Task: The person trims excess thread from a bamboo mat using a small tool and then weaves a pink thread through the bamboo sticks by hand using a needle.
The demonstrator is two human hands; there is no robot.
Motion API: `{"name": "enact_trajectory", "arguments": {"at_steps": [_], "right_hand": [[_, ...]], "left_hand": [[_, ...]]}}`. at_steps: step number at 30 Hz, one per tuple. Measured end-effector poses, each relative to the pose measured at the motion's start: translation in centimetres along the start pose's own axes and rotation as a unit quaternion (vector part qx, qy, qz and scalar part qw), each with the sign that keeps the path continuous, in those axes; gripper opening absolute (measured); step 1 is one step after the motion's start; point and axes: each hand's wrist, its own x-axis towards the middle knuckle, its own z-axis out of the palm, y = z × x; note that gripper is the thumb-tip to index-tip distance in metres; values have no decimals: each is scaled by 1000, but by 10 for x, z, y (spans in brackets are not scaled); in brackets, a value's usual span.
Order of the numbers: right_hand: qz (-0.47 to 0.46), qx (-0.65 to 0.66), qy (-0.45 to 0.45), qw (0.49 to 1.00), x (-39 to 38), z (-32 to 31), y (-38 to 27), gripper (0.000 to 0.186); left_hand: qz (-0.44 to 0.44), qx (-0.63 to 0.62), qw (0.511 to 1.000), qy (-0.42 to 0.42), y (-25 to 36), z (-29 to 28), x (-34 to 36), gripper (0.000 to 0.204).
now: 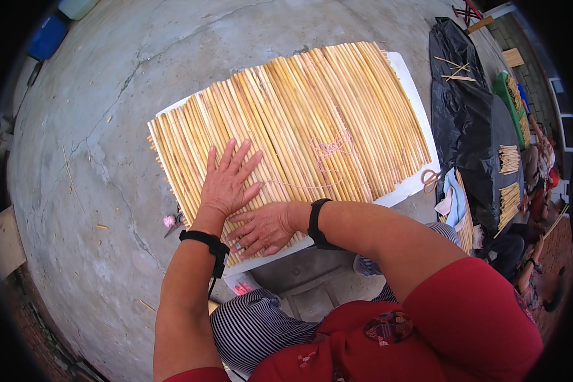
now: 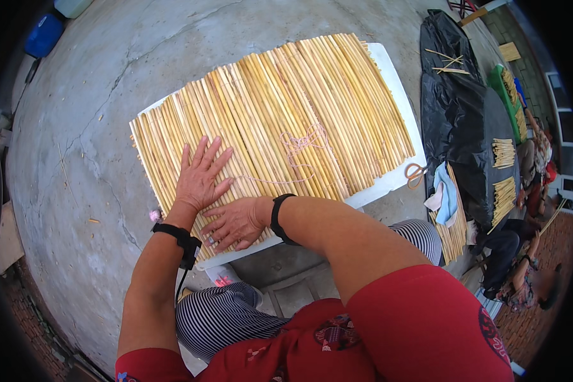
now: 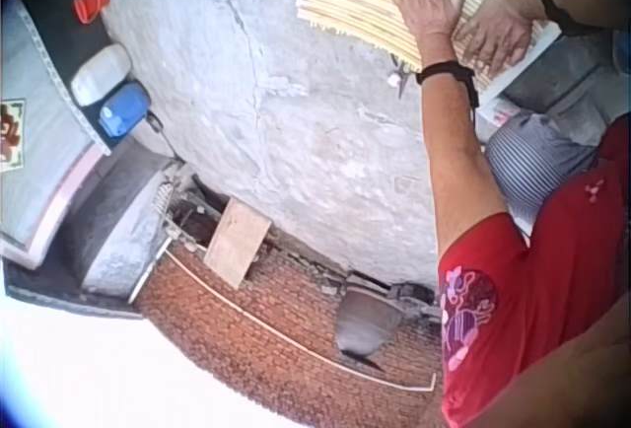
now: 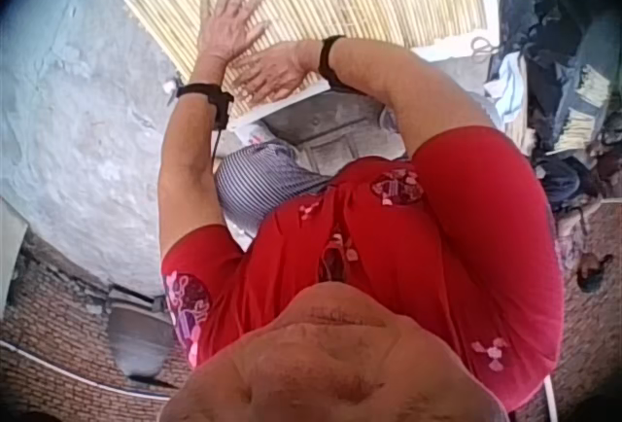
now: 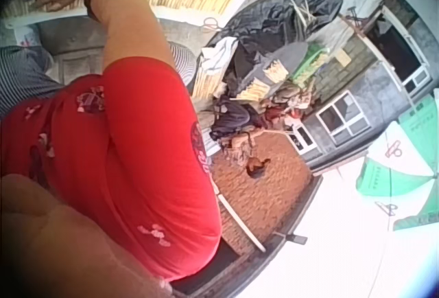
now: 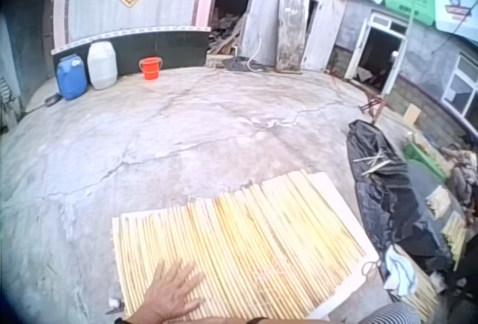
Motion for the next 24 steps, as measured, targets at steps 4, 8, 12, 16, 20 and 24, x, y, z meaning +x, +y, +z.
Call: {"name": "enact_trajectory", "arguments": {"at_steps": [4, 8, 12, 16, 20, 24], "right_hand": [[-8, -35, 4, 999, 1, 1, -1, 49], [-7, -36, 8, 999, 1, 0, -1, 49], [-4, -35, -8, 999, 1, -3, 0, 48], [-3, -40, -3, 999, 1, -2, 0, 48], [0, -42, -8, 999, 2, -4, -1, 48], [1, -39, -14, 999, 2, -4, -2, 49]], "left_hand": [[0, -2, 1000, 0, 0, -1, -1, 71], [-1, 5, 1000, 5, 1, -2, -2, 71], [-2, 12, 1000, -5, 2, -4, 0, 71], [1, 14, 1000, 1, 0, -2, -1, 71], [0, 12, 1000, 1, 1, -3, 0, 71], [-2, 12, 1000, -6, 1, -4, -1, 71]]}}
